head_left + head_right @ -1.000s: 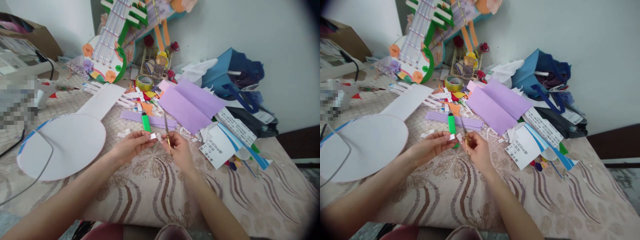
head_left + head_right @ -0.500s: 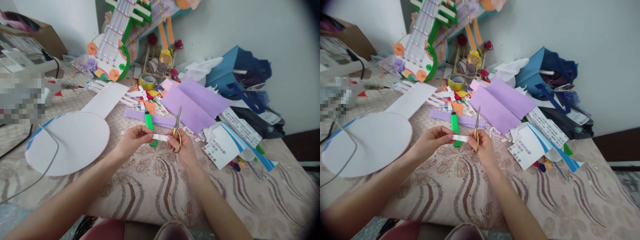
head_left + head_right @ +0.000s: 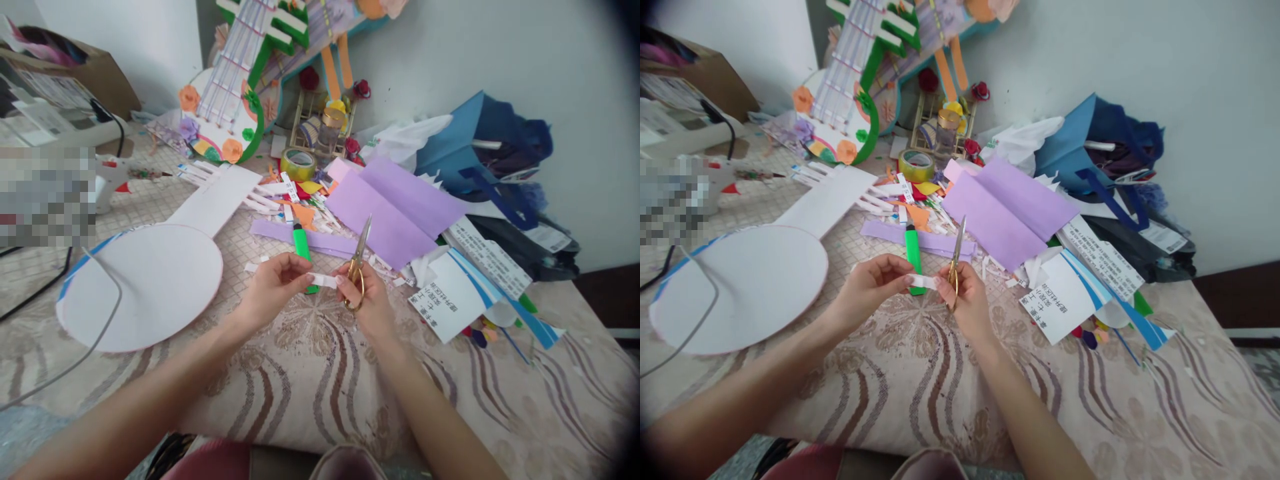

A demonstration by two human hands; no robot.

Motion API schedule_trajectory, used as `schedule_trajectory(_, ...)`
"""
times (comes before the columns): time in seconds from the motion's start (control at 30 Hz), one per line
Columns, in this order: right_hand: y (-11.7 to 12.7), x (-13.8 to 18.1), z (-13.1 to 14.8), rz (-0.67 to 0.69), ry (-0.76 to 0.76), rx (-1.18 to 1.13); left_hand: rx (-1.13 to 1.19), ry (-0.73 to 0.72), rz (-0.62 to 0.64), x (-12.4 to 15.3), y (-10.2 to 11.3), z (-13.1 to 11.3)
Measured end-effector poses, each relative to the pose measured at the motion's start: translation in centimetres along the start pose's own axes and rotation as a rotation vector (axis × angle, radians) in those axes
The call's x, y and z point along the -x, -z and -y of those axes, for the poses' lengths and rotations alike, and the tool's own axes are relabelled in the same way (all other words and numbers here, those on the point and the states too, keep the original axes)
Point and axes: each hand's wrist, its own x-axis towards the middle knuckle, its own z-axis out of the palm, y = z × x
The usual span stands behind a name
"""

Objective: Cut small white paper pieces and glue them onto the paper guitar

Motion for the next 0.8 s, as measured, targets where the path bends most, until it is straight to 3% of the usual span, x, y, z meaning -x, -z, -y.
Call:
schedule_trajectory(0.17, -0.69, 0.16, -0.14, 0.028, -0.049, -0.06, -0.074, -0.071, -0.002, 0.52, -0.56, 0.41)
schedule_trajectory(0.5, -0.71, 0.14, -0.34, -0.065, -0.054, -0.122, -0.053, -0.123, 0.091, 0.93, -0.81, 0.2)
schedule_trajectory(0.8, -0.89, 0.26, -0.15, -0.059, -0.065, -0.136, -0.016, -0.141, 0.034, 1.02, -0.95, 0.55)
